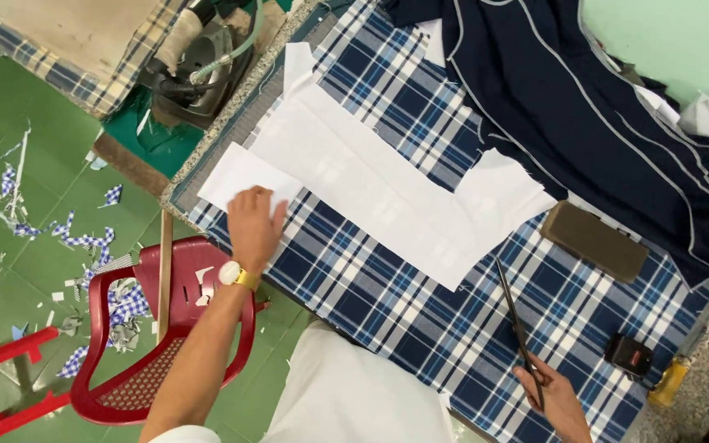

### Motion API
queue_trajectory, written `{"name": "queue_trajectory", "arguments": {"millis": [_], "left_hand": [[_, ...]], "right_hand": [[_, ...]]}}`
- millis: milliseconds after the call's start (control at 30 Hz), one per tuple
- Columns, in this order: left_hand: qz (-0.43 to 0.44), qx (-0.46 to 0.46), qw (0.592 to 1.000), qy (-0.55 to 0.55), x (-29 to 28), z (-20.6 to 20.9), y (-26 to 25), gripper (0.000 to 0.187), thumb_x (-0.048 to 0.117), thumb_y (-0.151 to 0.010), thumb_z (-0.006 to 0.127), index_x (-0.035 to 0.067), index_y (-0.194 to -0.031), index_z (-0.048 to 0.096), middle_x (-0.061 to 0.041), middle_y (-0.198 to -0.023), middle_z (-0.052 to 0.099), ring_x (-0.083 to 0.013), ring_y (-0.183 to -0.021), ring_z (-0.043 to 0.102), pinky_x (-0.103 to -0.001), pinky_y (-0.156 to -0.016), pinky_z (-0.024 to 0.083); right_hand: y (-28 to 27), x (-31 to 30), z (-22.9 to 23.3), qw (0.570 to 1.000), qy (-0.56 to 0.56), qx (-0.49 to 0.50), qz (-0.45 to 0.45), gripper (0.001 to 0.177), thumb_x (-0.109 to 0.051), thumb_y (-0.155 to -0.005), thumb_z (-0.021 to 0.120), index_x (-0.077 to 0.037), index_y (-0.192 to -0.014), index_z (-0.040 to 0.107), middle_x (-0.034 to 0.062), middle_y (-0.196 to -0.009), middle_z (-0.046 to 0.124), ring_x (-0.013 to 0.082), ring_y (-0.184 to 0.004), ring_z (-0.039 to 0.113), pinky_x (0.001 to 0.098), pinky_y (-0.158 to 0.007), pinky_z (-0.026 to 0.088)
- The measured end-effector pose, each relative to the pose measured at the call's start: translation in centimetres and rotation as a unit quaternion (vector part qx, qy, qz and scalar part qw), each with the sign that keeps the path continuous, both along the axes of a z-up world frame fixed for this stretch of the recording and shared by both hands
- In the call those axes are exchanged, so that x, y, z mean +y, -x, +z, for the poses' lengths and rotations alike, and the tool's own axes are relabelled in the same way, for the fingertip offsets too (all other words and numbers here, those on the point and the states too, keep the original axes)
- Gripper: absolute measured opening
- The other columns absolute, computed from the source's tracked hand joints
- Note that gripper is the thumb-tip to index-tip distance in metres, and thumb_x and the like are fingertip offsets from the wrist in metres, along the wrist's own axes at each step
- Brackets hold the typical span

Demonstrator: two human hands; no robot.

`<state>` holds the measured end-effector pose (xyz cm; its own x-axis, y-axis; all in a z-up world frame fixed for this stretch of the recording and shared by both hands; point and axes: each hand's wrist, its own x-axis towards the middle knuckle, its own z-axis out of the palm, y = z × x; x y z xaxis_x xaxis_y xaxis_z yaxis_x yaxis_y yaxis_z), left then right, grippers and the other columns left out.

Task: The person lays a white fabric piece on a plaid-covered table, smooths it, and uses shears to cut along its edges. The person then folds the fabric and continues cutting to separate sections.

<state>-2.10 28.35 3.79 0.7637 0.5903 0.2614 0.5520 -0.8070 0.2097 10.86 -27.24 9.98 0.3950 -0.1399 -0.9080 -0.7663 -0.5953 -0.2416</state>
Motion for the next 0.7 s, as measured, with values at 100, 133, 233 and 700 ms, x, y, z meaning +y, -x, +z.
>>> {"name": "queue_trajectory", "arguments": {"millis": [100,133,233,700], "left_hand": [[-0.112,-0.006,0.993,0.047,-5.9,-2.8,-1.6,0.042,0.042,-0.107,0.048,0.005,-0.115,0.067,-0.015,-0.117,0.071,-0.0308,-0.114,0.063,-0.046,-0.102,0.049],[-0.17,-0.022,0.984,0.054,-7.9,-3.5,-2.0,0.04,0.039,-0.107,0.049,0.003,-0.115,0.066,-0.015,-0.113,0.068,-0.029,-0.106,0.061,-0.043,-0.093,0.049],[-0.278,-0.046,0.956,0.081,-13.3,-4.5,-3.5,0.037,0.034,-0.106,0.054,0.0,-0.118,0.063,-0.017,-0.113,0.066,-0.0309,-0.102,0.06,-0.043,-0.089,0.049],[-0.458,0.028,0.887,0.058,-26.6,-5.0,-5.8,0.069,0.051,-0.105,0.048,0.002,-0.153,0.043,-0.021,-0.164,0.033,-0.0413,-0.153,0.029,-0.055,-0.126,0.024]], "right_hand": [[0.3,-0.2,0.6,1.0,-0.01,-0.003,-0.008,0.07,-0.027,-0.095,0.069,-0.013,-0.159,0.045,0.0112,-0.061,0.035,0.0204,-0.053,0.03,0.0394,-0.054,0.03],[0.3,-0.3,0.8,1.0,-0.015,-0.012,0.014,0.073,-0.028,-0.093,0.071,-0.012,-0.16,0.044,0.0103,-0.059,0.036,0.0194,-0.052,0.031,0.0377,-0.054,0.03],[0.6,-1.5,0.7,0.999,-0.034,-0.023,0.034,0.077,-0.028,-0.091,0.072,-0.011,-0.16,0.041,0.0078,-0.058,0.037,0.0174,-0.05,0.032,0.0345,-0.052,0.03],[-5.4,-7.9,-0.4,0.972,-0.153,0.016,0.178,0.082,-0.049,-0.082,0.067,-0.01,-0.153,0.057,0.0036,-0.058,0.04,0.0152,-0.05,0.037,0.0296,-0.05,0.033]]}}
